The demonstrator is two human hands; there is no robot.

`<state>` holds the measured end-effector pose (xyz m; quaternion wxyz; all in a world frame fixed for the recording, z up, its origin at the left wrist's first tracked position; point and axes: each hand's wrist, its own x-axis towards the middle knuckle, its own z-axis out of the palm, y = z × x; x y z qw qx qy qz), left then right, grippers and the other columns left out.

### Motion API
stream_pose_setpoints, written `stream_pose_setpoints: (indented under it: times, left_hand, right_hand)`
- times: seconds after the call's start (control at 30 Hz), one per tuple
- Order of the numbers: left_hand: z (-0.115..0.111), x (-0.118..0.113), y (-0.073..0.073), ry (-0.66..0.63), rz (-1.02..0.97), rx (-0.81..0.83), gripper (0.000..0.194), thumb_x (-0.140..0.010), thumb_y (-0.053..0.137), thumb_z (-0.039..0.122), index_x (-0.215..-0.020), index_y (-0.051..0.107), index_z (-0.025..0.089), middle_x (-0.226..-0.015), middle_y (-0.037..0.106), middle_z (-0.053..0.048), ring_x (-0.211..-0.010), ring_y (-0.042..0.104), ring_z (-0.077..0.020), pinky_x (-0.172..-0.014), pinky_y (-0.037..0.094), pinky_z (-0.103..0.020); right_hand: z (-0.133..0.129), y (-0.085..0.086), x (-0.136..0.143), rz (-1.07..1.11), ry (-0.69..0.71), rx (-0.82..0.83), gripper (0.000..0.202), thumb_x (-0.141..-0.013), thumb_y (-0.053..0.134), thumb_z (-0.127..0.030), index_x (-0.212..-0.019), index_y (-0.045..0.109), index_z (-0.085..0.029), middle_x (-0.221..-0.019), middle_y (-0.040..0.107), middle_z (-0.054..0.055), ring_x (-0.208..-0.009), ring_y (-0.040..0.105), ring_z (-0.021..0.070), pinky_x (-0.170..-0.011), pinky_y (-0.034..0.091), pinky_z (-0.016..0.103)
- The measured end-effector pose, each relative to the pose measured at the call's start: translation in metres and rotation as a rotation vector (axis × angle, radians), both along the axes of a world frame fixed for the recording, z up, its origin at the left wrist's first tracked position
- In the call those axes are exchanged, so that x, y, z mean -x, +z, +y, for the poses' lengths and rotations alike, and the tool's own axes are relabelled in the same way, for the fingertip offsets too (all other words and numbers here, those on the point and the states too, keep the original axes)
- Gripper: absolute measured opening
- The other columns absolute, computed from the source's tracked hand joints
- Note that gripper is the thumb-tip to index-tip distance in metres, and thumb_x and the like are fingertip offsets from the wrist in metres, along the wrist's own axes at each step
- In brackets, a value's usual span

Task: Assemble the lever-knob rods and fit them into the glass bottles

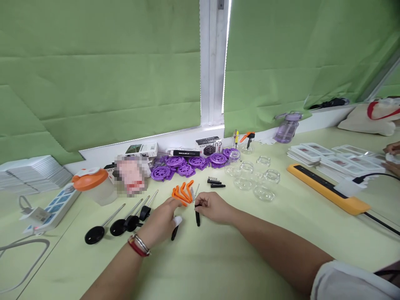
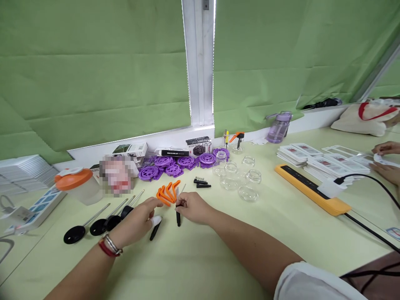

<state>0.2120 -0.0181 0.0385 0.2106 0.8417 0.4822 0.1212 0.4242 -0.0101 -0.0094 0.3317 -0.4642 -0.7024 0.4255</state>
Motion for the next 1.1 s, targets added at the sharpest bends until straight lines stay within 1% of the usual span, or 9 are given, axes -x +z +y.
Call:
stream_pose_setpoints:
  times: [0.07,0.13,0.3,0.43,0.57,0.73,0.83,0.93,1.1]
  left_hand:
    - [0.004,0.014,0.006,-0.066,0.114,0.079,0.048,-0.07,0.051,0.015,-0.117,0.052,0.024,-0.109,0.054,-0.005,-0.067,0.054,-0.0142,-0.064,0.039,-0.027]
    - [0.005,0.018,0.006,-0.088,0.203,0.154,0.055,-0.065,0.056,0.017,-0.119,0.052,0.025,-0.108,0.054,-0.005,-0.069,0.055,-0.0156,-0.061,0.038,-0.026]
    - [0.005,0.007,-0.005,-0.074,0.251,0.198,0.032,-0.065,0.059,0.024,-0.098,0.059,0.021,-0.096,0.053,-0.004,-0.07,0.054,-0.0168,-0.06,0.038,-0.025]
    - [0.006,0.002,-0.015,0.018,0.246,0.153,0.017,-0.07,0.057,0.03,-0.083,0.056,0.019,-0.089,0.053,-0.005,-0.068,0.053,-0.0178,-0.06,0.038,-0.027]
    - [0.006,0.001,-0.018,0.12,0.182,0.124,0.014,-0.079,0.047,0.029,-0.083,0.055,0.018,-0.089,0.057,-0.008,-0.074,0.056,-0.0192,-0.063,0.039,-0.028]
    - [0.003,-0.006,-0.013,0.149,0.106,0.145,0.013,-0.077,0.042,0.013,-0.076,0.054,0.017,-0.073,0.058,-0.005,-0.062,0.056,-0.0159,-0.058,0.037,-0.026]
    - [0.0,-0.008,-0.01,0.158,0.082,0.159,0.014,-0.076,0.042,0.011,-0.074,0.054,0.017,-0.065,0.057,-0.003,-0.058,0.055,-0.0157,-0.055,0.036,-0.026]
    - [-0.001,-0.009,-0.01,0.177,0.069,0.158,0.013,-0.076,0.044,0.012,-0.072,0.055,0.017,-0.062,0.057,-0.003,-0.057,0.055,-0.0162,-0.057,0.037,-0.026]
    - [0.001,-0.009,-0.01,0.208,0.07,0.134,0.014,-0.076,0.044,0.01,-0.07,0.054,0.017,-0.064,0.059,-0.004,-0.06,0.057,-0.0165,-0.059,0.038,-0.026]
  right_hand:
    - [0.003,-0.007,0.004,0.012,-0.015,0.126,0.008,-0.077,0.057,-0.024,-0.082,0.055,-0.018,-0.063,0.05,-0.004,-0.05,0.047,0.0087,-0.047,0.035,0.02]
    - [0.003,-0.011,0.009,-0.013,-0.018,0.17,0.009,-0.078,0.057,-0.025,-0.083,0.056,-0.018,-0.065,0.052,-0.003,-0.049,0.048,0.0088,-0.046,0.035,0.02]
    - [-0.004,-0.005,0.02,-0.173,-0.024,-0.037,0.012,-0.078,0.059,-0.027,-0.077,0.064,-0.017,-0.066,0.057,0.0,-0.058,0.049,0.0105,-0.052,0.035,0.021]
    - [-0.007,0.001,0.028,-0.264,-0.004,-0.162,0.012,-0.078,0.058,-0.026,-0.075,0.066,-0.016,-0.07,0.06,0.001,-0.062,0.05,0.0112,-0.057,0.035,0.022]
    - [-0.007,0.004,0.034,-0.322,-0.087,-0.13,0.005,-0.074,0.059,-0.021,-0.072,0.061,-0.017,-0.063,0.056,-0.001,-0.057,0.047,0.0106,-0.052,0.032,0.021]
    - [-0.006,0.003,0.043,-0.315,-0.138,-0.061,0.01,-0.069,0.066,-0.024,-0.073,0.059,-0.018,-0.061,0.055,-0.002,-0.056,0.047,0.0118,-0.05,0.031,0.022]
    - [-0.005,-0.003,0.045,-0.231,-0.144,-0.031,0.015,-0.068,0.068,-0.029,-0.075,0.058,-0.018,-0.06,0.052,-0.002,-0.054,0.046,0.0118,-0.048,0.03,0.022]
    - [-0.006,-0.01,0.043,-0.129,-0.131,-0.028,0.014,-0.074,0.062,-0.031,-0.078,0.058,-0.019,-0.062,0.053,-0.001,-0.055,0.047,0.0119,-0.049,0.033,0.022]
    - [-0.009,-0.013,0.042,-0.127,-0.072,-0.089,0.005,-0.076,0.054,-0.02,-0.077,0.059,-0.019,-0.066,0.057,0.0,-0.057,0.05,0.0119,-0.051,0.036,0.022]
